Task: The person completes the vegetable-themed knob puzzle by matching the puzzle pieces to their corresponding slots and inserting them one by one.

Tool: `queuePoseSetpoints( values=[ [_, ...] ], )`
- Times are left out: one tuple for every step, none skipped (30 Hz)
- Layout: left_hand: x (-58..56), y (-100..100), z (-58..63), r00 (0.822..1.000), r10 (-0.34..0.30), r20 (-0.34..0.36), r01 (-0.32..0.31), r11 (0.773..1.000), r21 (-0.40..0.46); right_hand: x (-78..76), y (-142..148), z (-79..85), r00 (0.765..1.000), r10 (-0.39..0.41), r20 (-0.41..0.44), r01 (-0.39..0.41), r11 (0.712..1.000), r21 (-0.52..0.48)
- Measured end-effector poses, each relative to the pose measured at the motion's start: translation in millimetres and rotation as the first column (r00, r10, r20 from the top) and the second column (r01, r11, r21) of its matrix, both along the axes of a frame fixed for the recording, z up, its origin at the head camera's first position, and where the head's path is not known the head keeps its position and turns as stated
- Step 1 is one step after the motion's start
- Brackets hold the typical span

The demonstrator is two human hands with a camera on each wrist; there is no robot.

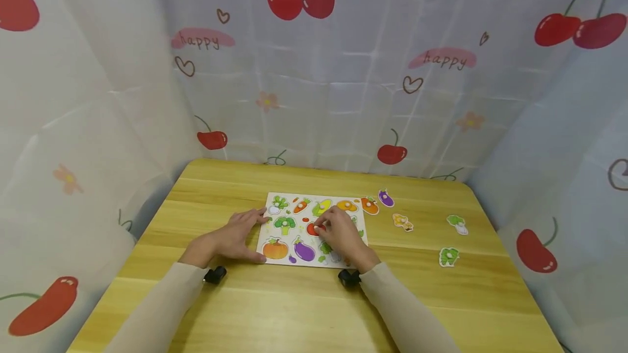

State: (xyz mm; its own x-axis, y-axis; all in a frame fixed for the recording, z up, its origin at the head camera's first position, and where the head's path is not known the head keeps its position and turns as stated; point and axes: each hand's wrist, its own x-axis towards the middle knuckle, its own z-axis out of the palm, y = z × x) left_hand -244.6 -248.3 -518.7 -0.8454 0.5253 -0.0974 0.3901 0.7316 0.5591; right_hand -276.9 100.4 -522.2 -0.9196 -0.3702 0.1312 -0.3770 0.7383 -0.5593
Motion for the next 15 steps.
queuePoseSetpoints(
  values=[
    [0.3,-0.6,-0.1,1.000,0.000,-0.002,0.000,1.000,-0.002,0.5,-0.4,-0.4,1.000,0.000,0.000,0.000,1.000,-0.002],
    [0.6,-1.1,0.0,1.000,-0.001,-0.004,0.001,1.000,-0.003,1.0,-0.8,-0.9,1.000,0.000,0.002,0.000,1.000,-0.003],
    [0.8,-1.5,0.0,1.000,-0.003,-0.004,0.003,1.000,-0.004,1.6,-1.0,-1.1,1.000,0.000,0.001,0.000,1.000,-0.003],
    [1.1,-1.7,0.1,1.000,-0.005,-0.005,0.005,1.000,-0.007,1.9,-1.1,-1.4,1.000,-0.002,0.003,0.002,1.000,-0.002],
    [1.1,-1.7,0.3,1.000,-0.007,-0.007,0.007,1.000,-0.008,1.8,-1.1,-1.8,1.000,-0.005,0.003,0.005,1.000,-0.002],
    [1.1,-1.6,0.6,1.000,-0.007,-0.005,0.007,1.000,-0.006,2.0,-1.1,-1.8,1.000,-0.010,0.008,0.010,1.000,-0.004],
    [1.1,-1.3,0.7,1.000,-0.006,-0.004,0.006,1.000,-0.007,1.9,-1.1,-1.8,1.000,-0.014,0.013,0.014,1.000,-0.005],
    [1.1,-1.1,0.9,1.000,-0.005,-0.005,0.005,1.000,-0.008,1.6,-1.0,-1.8,1.000,-0.016,0.013,0.016,1.000,-0.007],
    [1.0,-0.8,1.1,1.000,-0.003,-0.004,0.003,1.000,-0.008,1.3,-0.9,-1.7,1.000,-0.017,0.012,0.017,1.000,-0.008],
    [0.8,-0.4,1.2,1.000,-0.001,-0.003,0.001,1.000,-0.009,0.7,-0.8,-1.6,1.000,-0.018,0.013,0.018,1.000,-0.009],
    [0.6,0.0,1.2,1.000,0.000,-0.002,0.000,1.000,-0.010,0.4,-0.6,-1.4,1.000,-0.018,0.010,0.018,1.000,-0.009],
    [0.5,0.3,1.1,1.000,0.002,0.000,-0.002,1.000,-0.013,0.3,-0.4,-0.8,1.000,-0.017,0.013,0.017,1.000,-0.011],
    [0.4,0.7,1.0,1.000,0.003,0.002,-0.003,1.000,-0.018,-0.2,-0.2,-0.7,1.000,-0.014,0.011,0.014,1.000,-0.010],
    [0.4,0.9,0.9,1.000,0.003,0.004,-0.003,1.000,-0.022,-0.7,-0.1,-0.7,1.000,-0.011,0.011,0.011,1.000,-0.009],
    [0.4,1.2,0.9,1.000,0.004,0.007,-0.004,1.000,-0.024,-1.2,0.0,-0.7,1.000,-0.008,0.012,0.008,1.000,-0.009]
  ],
)
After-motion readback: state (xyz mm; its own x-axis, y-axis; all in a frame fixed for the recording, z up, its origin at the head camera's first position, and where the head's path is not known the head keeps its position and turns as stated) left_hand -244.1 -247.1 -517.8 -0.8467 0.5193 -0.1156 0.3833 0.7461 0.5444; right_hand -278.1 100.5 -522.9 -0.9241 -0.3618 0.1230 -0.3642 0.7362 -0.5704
